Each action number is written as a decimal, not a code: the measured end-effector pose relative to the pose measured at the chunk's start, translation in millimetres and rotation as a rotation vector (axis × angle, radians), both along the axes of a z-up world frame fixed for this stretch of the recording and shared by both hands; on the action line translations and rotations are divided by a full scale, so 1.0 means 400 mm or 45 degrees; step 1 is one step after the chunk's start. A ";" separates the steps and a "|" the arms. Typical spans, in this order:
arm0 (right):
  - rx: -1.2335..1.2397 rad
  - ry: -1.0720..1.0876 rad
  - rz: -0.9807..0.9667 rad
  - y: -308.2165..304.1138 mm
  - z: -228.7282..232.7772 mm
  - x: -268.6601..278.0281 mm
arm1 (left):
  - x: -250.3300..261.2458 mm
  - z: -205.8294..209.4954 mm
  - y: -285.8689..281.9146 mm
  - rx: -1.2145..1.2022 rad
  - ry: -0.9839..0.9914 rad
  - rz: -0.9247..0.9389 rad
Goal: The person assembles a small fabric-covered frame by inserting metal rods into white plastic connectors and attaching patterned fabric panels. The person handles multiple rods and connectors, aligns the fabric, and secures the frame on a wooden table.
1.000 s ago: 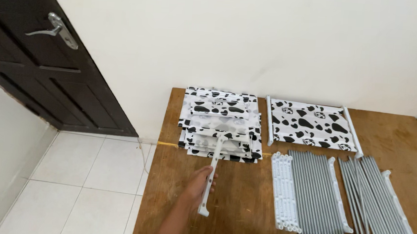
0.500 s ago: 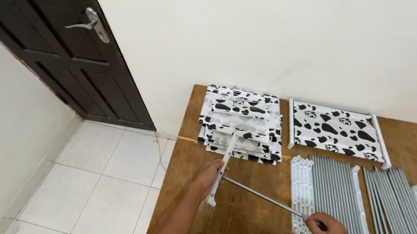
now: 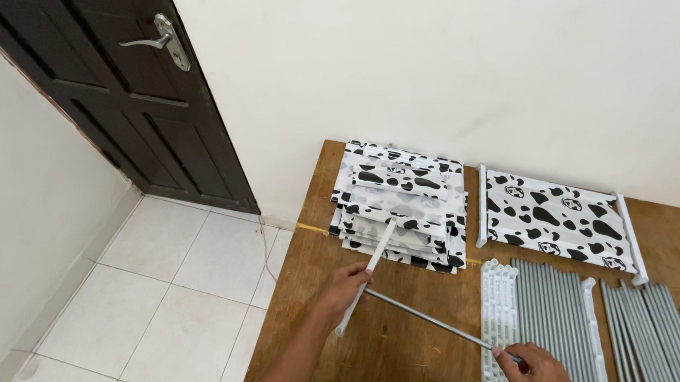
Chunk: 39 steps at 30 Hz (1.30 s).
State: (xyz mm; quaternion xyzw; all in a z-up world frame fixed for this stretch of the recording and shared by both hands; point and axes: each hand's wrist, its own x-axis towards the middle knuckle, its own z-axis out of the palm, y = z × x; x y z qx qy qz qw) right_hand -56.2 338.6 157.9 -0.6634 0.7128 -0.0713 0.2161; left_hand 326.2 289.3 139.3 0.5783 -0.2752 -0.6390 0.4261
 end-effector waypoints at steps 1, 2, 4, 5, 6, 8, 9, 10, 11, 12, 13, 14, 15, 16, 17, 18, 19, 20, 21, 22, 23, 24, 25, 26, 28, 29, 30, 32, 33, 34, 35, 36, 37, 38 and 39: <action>-0.079 0.021 0.052 0.000 0.007 0.003 | 0.000 0.002 0.001 0.007 0.014 0.013; -0.157 0.043 0.103 -0.001 0.015 0.005 | 0.002 0.004 0.001 0.015 0.027 0.027; -0.242 0.057 0.156 0.010 0.032 0.009 | 0.000 0.003 0.008 0.022 0.105 0.054; -0.259 0.046 0.158 0.010 0.039 0.015 | 0.001 0.003 0.006 0.019 0.142 0.067; -0.275 0.035 0.158 0.010 0.046 0.021 | 0.003 0.003 0.005 0.035 0.133 0.060; -0.146 0.130 0.130 0.014 0.053 0.036 | 0.008 -0.003 0.011 0.071 0.113 0.046; -0.081 0.178 0.115 0.014 0.055 0.040 | 0.011 -0.008 0.015 0.071 0.107 0.050; 0.017 0.187 0.137 0.012 0.055 0.043 | 0.013 -0.014 0.021 0.071 0.100 0.055; 0.113 0.196 0.161 0.003 0.052 0.045 | 0.017 -0.021 0.023 0.069 0.094 0.062; 0.209 0.205 0.185 -0.007 0.048 0.046 | 0.022 -0.028 0.026 0.047 0.102 0.070; 0.294 0.143 0.183 -0.015 0.041 0.043 | 0.026 -0.035 0.031 0.028 0.111 0.076; 0.379 0.080 0.181 -0.024 0.032 0.038 | 0.032 -0.040 0.031 0.009 0.120 0.082; 0.462 0.016 0.176 -0.029 0.021 0.032 | 0.036 -0.043 0.026 -0.035 0.123 0.085; 0.485 -0.128 0.202 -0.038 0.008 0.028 | 0.041 -0.045 0.021 -0.080 0.127 0.089; 0.511 -0.272 0.226 -0.046 -0.005 0.023 | 0.045 -0.048 0.025 -0.118 0.132 0.093; 0.535 -0.417 0.250 -0.045 -0.016 0.017 | 0.047 -0.050 0.035 -0.126 0.074 0.068; 0.567 -0.447 0.245 -0.051 -0.021 0.017 | 0.055 -0.044 0.030 -0.148 0.012 0.040; 0.600 -0.478 0.241 -0.055 -0.024 0.020 | 0.061 -0.038 0.026 -0.170 -0.051 0.013; 0.643 -0.505 0.233 -0.046 -0.024 0.022 | 0.063 -0.039 0.037 -0.147 -0.038 0.036; 0.653 -0.498 0.250 -0.041 -0.023 0.029 | 0.064 -0.041 0.047 -0.124 -0.026 0.060; 0.652 -0.489 0.257 -0.045 -0.013 0.037 | 0.060 -0.042 0.042 -0.110 -0.010 0.073; 0.651 -0.480 0.263 -0.050 -0.001 0.047 | 0.061 -0.044 0.039 -0.094 -0.082 0.073; 0.614 -0.468 0.310 -0.039 0.011 0.055 | 0.058 -0.052 0.043 -0.072 -0.152 0.057; 0.575 -0.455 0.355 -0.031 0.022 0.066 | 0.059 -0.061 0.044 -0.052 -0.222 0.040; 0.608 -0.475 0.343 -0.009 0.042 0.081 | 0.055 -0.077 0.031 -0.249 -0.355 0.004; 0.681 -0.506 0.296 0.002 0.049 0.081 | 0.053 -0.084 0.027 -0.233 -0.384 0.004; 0.753 -0.538 0.249 0.013 0.054 0.073 | 0.051 -0.089 0.030 -0.219 -0.414 0.004; 0.821 -0.673 0.191 0.023 0.054 0.031 | 0.048 -0.086 0.030 -0.173 -0.419 0.041; 0.852 -0.742 0.168 0.020 0.043 0.004 | 0.048 -0.078 0.027 -0.180 -0.408 0.034; 0.663 -0.751 0.050 0.009 0.028 -0.034 | 0.048 -0.069 0.023 -0.187 -0.396 0.026; 0.481 -0.752 -0.062 -0.001 0.010 -0.084 | 0.052 -0.058 0.022 -0.196 -0.409 0.008; 0.300 -0.745 -0.176 0.007 -0.009 -0.143 | 0.055 -0.047 0.020 -0.206 -0.422 -0.010; 0.200 -0.545 -0.428 0.013 -0.029 -0.204 | 0.058 -0.033 0.013 -0.221 -0.441 -0.016; 0.095 -0.339 -0.673 0.022 -0.047 -0.269 | 0.051 -0.023 0.007 -0.212 -0.438 -0.027; -0.017 -0.176 -0.722 0.041 -0.072 -0.323 | 0.053 -0.012 -0.001 -0.204 -0.442 -0.026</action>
